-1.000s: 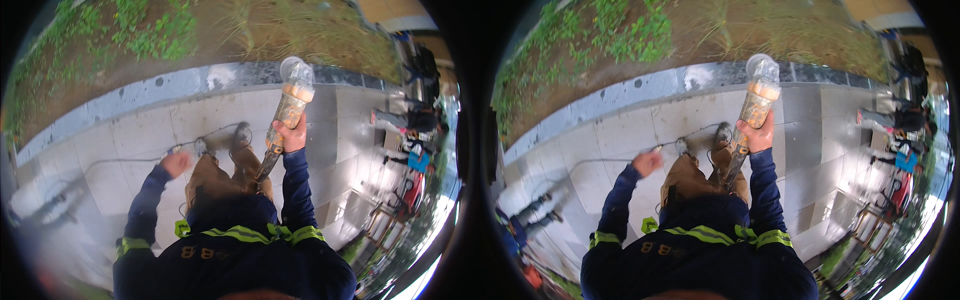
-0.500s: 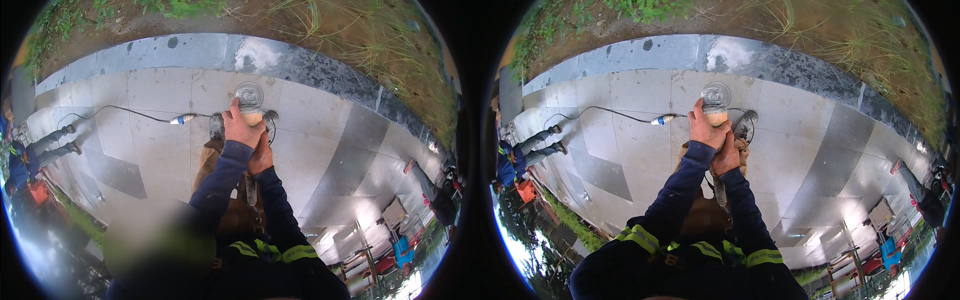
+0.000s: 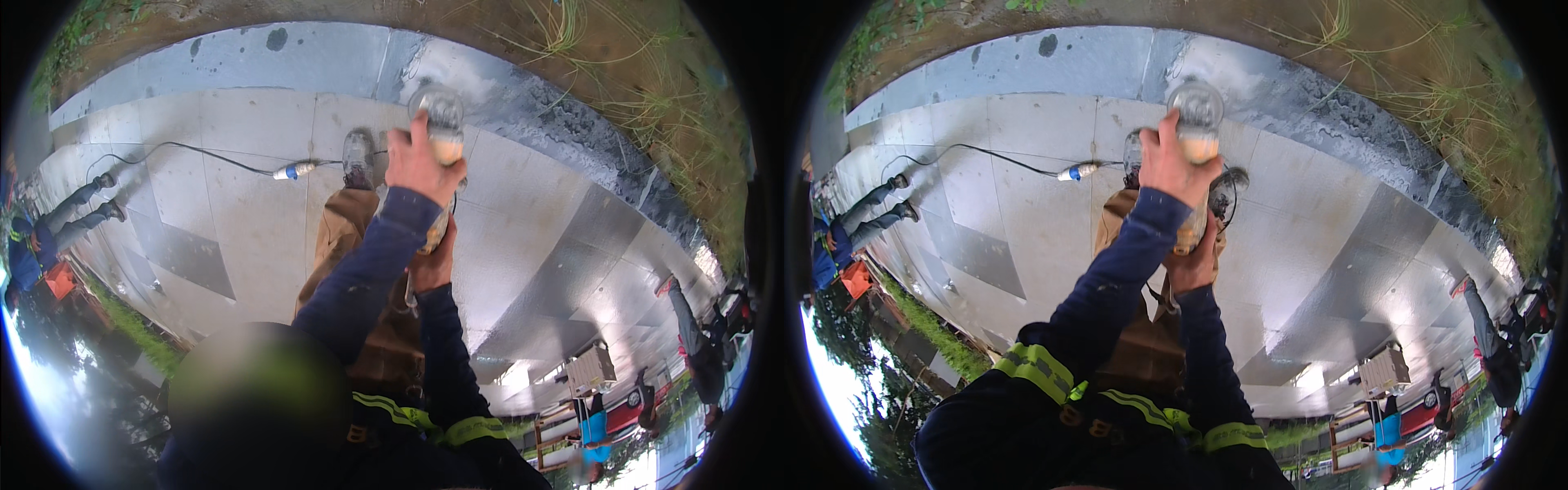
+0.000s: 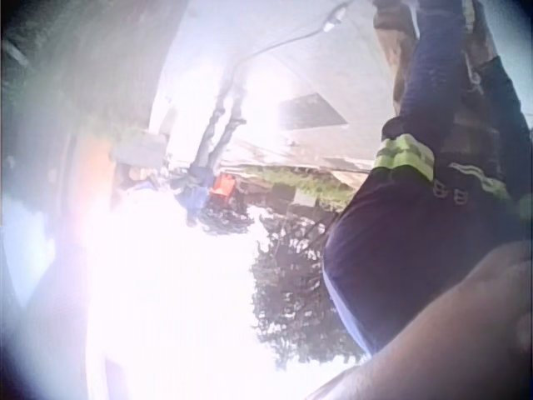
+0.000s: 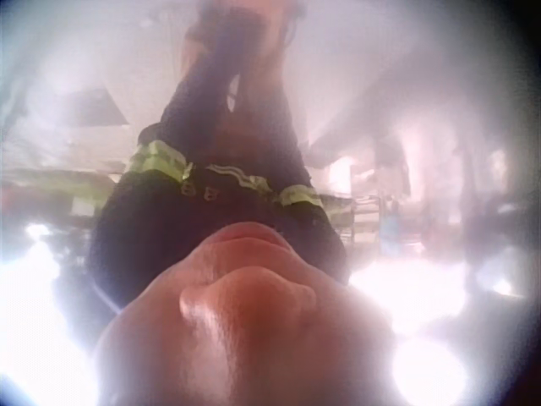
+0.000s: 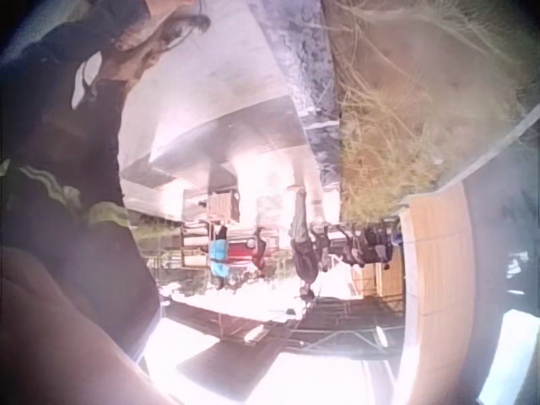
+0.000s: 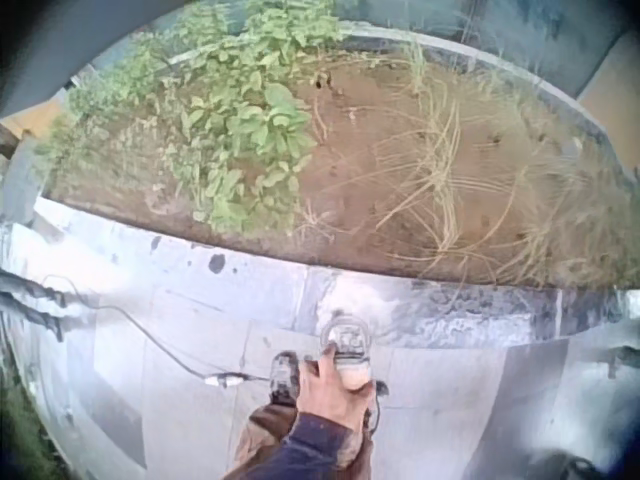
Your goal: The person uses an angle grinder to grind a section of a concrete curb. They hold the tool with both hands and move it along the edge of the curb, generating dust.
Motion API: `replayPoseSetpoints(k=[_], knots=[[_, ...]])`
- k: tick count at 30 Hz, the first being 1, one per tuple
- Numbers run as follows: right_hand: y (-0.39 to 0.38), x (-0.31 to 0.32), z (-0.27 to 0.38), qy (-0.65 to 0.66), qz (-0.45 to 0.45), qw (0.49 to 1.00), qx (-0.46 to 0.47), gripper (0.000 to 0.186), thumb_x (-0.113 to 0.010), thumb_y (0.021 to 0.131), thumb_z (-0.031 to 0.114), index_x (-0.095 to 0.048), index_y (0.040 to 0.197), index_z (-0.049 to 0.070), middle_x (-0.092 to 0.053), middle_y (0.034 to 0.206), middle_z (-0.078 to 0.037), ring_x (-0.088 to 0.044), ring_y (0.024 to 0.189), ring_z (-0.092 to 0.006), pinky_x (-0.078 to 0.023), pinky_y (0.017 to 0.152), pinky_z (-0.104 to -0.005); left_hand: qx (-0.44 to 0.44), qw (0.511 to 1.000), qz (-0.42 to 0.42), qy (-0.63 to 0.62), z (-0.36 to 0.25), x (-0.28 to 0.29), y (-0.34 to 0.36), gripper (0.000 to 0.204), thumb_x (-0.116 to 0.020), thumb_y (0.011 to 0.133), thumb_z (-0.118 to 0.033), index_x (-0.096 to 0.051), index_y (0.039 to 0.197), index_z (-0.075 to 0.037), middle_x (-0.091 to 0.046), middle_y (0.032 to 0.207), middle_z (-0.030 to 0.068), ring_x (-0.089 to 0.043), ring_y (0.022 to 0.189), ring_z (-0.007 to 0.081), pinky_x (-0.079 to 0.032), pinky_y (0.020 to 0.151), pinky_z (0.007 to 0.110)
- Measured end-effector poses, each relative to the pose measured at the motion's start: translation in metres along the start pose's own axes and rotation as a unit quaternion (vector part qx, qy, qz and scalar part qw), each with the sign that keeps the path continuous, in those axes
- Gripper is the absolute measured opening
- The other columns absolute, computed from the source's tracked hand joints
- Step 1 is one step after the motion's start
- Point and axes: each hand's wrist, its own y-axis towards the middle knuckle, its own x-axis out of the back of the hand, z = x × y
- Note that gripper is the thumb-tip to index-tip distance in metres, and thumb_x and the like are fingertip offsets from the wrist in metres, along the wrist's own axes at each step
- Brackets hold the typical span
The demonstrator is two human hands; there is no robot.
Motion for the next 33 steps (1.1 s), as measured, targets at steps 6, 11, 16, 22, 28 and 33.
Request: replayPoseSetpoints(k=[6, 11, 16, 22, 28, 33], knots=[[0.057, -0.030, 0.039, 0.111, 0.003, 0.993, -0.045, 0.094, -0.085, 0.069, 0.009, -0.028, 0.144, 0.003, -0.056, 0.124, -0.016, -0.058, 0.112, -0.0249, -0.048, 0.094, -0.0354, -0.051, 0.998, -0.007, 0.024, -0.007, -0.004, 0.070, 0.086, -0.081, 0.066, -0.026, -0.038, 0.138, -0.010, -0.045, 0.110, 0.0219, -0.056, 0.097, 0.0425, -0.052, 0.076, 0.049], [0.078, -0.045, 0.051, 0.138, -0.009, 0.990, 0.002, 0.092, -0.084, 0.074, 0.010, -0.026, 0.144, 0.004, -0.056, 0.126, -0.013, -0.059, 0.111, -0.0215, -0.050, 0.091, -0.0339, -0.046, 0.998, 0.013, 0.039, -0.007, -0.007, 0.096, 0.088, -0.081, 0.067, -0.025, -0.034, 0.140, -0.009, -0.044, 0.114, 0.0227, -0.057, 0.098, 0.0447, -0.053, 0.078, 0.049], [0.090, -0.048, 0.048, 0.020, -0.036, 0.997, 0.069, 0.090, -0.083, 0.076, 0.014, -0.026, 0.145, 0.004, -0.057, 0.127, -0.015, -0.060, 0.112, -0.0224, -0.050, 0.092, -0.0339, -0.006, 0.999, 0.044, 0.009, -0.003, -0.014, 0.109, 0.089, -0.082, 0.068, -0.027, -0.032, 0.141, -0.013, -0.042, 0.119, 0.0240, -0.061, 0.089, 0.0464, -0.054, 0.078, 0.049], [0.082, -0.040, 0.051, -0.103, -0.058, 0.992, 0.055, 0.094, -0.085, 0.075, 0.025, -0.026, 0.146, 0.007, -0.061, 0.122, -0.020, -0.064, 0.109, -0.0306, -0.052, 0.088, -0.0384, -0.010, 0.998, 0.060, 0.008, 0.000, -0.020, 0.103, 0.085, -0.080, 0.070, -0.026, -0.035, 0.141, -0.020, -0.038, 0.126, 0.0256, -0.061, 0.087, 0.0474, -0.054, 0.078, 0.050], [0.088, -0.047, 0.056, -0.182, -0.091, 0.979, -0.014, 0.089, -0.080, 0.079, 0.035, -0.024, 0.147, 0.015, -0.068, 0.106, -0.024, -0.067, 0.097, -0.0409, -0.054, 0.078, -0.0450, -0.021, 0.999, 0.046, 0.000, -0.002, -0.022, 0.110, 0.082, -0.077, 0.071, -0.023, -0.035, 0.142, -0.021, -0.037, 0.127, 0.0254, -0.062, 0.085, 0.0465, -0.055, 0.077, 0.049], [0.089, -0.048, 0.059, -0.195, -0.095, 0.976, -0.033, 0.088, -0.079, 0.079, 0.037, -0.026, 0.146, 0.017, -0.069, 0.104, -0.025, -0.067, 0.098, -0.0421, -0.055, 0.078, -0.0459, 0.032, 0.998, 0.052, 0.020, -0.002, -0.016, 0.111, 0.083, -0.077, 0.070, -0.023, -0.035, 0.142, -0.021, -0.037, 0.127, 0.0248, -0.062, 0.086, 0.0477, -0.055, 0.079, 0.051]])
